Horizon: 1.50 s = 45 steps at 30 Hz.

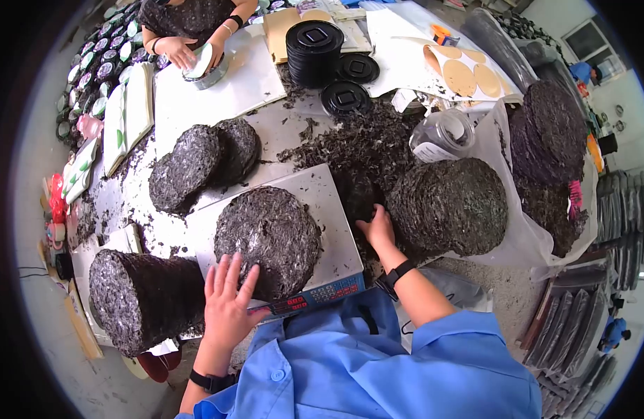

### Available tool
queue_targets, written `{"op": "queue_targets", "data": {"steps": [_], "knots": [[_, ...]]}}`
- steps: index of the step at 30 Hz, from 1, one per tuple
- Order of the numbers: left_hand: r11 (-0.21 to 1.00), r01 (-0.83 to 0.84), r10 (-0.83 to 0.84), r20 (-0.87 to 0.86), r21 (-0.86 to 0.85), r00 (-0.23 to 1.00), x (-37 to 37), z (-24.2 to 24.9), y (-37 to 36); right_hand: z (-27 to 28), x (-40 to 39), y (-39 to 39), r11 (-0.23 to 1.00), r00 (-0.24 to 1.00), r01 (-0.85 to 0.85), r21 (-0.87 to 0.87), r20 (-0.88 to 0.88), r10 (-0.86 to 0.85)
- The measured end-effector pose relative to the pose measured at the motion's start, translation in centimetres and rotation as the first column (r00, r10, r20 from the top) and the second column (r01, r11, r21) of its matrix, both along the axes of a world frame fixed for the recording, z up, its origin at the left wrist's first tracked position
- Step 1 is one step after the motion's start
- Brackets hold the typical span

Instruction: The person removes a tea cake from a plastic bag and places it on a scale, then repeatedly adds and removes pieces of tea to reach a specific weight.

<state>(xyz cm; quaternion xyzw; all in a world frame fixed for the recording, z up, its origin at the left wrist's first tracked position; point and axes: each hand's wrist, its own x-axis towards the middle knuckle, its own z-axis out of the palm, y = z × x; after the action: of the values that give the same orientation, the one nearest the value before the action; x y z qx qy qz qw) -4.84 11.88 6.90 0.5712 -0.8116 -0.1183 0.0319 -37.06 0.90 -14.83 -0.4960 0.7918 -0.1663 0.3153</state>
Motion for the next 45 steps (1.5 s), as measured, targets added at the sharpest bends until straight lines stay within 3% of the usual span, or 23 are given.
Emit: {"op": "queue_targets", "data": {"steps": [5,8,9,13,15,16,18,20,24,25,28,30,31,32,33,34,36,37,39,40,42,44,45], "knots": [[0.998,0.022,-0.023,0.028,0.062,0.999,-0.3,-2.9,-0.9,-1.4,0.1,-3.5,0.976,0.971,0.180,-0.120,0.181,-0.157],[0.998,0.029,-0.030,0.007,0.056,1.000,0.0,-2.9,-0.9,1.2,0.3,-2.8,0.997,0.998,-0.047,0.061,-0.046,0.050],[0.998,0.030,-0.030,-0.001,0.055,1.000,0.1,-2.9,-0.9,2.0,-0.2,-2.6,0.965,0.965,-0.206,0.165,-0.132,0.228],[0.998,0.043,-0.042,-0.022,0.051,0.999,0.0,-2.7,-0.8,7.9,0.3,-2.6,0.872,0.876,-0.262,0.413,-0.278,0.395],[0.997,0.053,-0.053,-0.011,0.047,0.999,0.2,-2.9,-0.7,8.7,0.4,-4.3,0.895,0.832,-0.445,0.030,-0.357,0.426],[0.997,0.060,-0.059,-0.009,0.050,0.998,0.3,-2.9,-0.7,9.0,0.6,-5.8,0.834,0.809,-0.526,-0.165,-0.398,0.432],[0.996,0.069,-0.069,0.006,0.064,0.998,0.5,-2.8,-0.8,8.2,2.0,-11.2,0.832,0.805,-0.526,-0.175,-0.416,0.422],[0.994,0.073,-0.074,0.013,0.076,0.997,0.4,-2.7,-0.9,6.5,3.2,-15.8,0.890,0.815,-0.455,0.021,-0.393,0.426],[0.996,0.021,-0.022,0.007,0.091,1.000,-0.1,-2.9,-0.9,0.9,2.3,-17.0,0.822,0.709,-0.513,0.247,-0.418,0.568],[0.998,0.010,-0.011,0.018,0.067,1.000,-0.3,-3.5,-0.7,-0.3,1.9,-16.7,0.860,0.724,-0.504,0.083,-0.502,0.473],[1.000,-0.024,0.025,-0.045,0.021,0.999,-0.4,-4.3,-0.1,1.4,0.7,-14.8,0.914,0.826,-0.403,-0.051,-0.451,0.339],[0.998,-0.055,0.055,-0.124,0.006,0.991,0.2,-4.6,0.1,2.6,0.0,-14.0,0.955,0.944,-0.248,-0.163,-0.262,0.200],[0.994,-0.097,0.084,-0.246,-0.041,0.966,0.4,-4.1,0.1,2.6,-0.4,-13.5,0.964,0.972,-0.176,-0.202,-0.189,0.138],[0.985,-0.157,0.122,-0.372,-0.066,0.920,0.7,-4.1,0.1,2.7,-0.8,-13.2,0.967,0.991,-0.104,-0.233,-0.111,0.080],[0.972,-0.219,0.154,-0.489,-0.080,0.859,1.2,-4.3,0.2,3.8,-1.6,-13.0,0.992,0.969,-0.027,-0.121,0.242,0.056],[0.956,-0.282,0.178,-0.595,-0.086,0.784,1.8,-4.6,0.2,3.3,-1.6,-12.6,0.952,0.955,0.085,-0.294,0.297,0.007],[0.918,-0.394,0.210,-0.787,-0.045,0.580,2.7,-5.7,0.3,6.2,-1.2,-10.6,0.922,0.865,0.100,-0.375,0.490,0.105],[0.904,-0.427,0.220,-0.829,-0.024,0.514,3.0,-5.6,0.5,10.1,0.3,-8.8,0.939,0.846,0.029,-0.343,0.509,0.160],[0.885,-0.466,0.203,-0.892,-0.010,0.404,3.9,-5.9,0.7,16.8,4.0,-5.1,0.863,0.883,-0.339,-0.376,0.191,0.430],[0.888,-0.457,0.165,-0.889,-0.054,0.427,4.2,-5.5,0.7,19.3,5.9,-3.5,0.786,0.835,-0.510,-0.350,0.017,0.550],[0.890,-0.434,0.089,-0.881,-0.139,0.464,4.1,-4.8,0.6,22.1,10.2,-0.3,0.678,0.736,-0.661,-0.322,-0.099,0.670],[0.899,-0.383,0.035,-0.838,-0.212,0.544,3.5,-3.8,0.8,21.1,13.2,1.7,0.557,0.635,-0.759,-0.338,-0.189,0.749],[0.899,-0.352,0.021,-0.775,-0.262,0.632,3.3,-3.7,1.1,20.0,13.9,2.4,0.554,0.630,-0.765,-0.328,-0.204,0.749]]}}
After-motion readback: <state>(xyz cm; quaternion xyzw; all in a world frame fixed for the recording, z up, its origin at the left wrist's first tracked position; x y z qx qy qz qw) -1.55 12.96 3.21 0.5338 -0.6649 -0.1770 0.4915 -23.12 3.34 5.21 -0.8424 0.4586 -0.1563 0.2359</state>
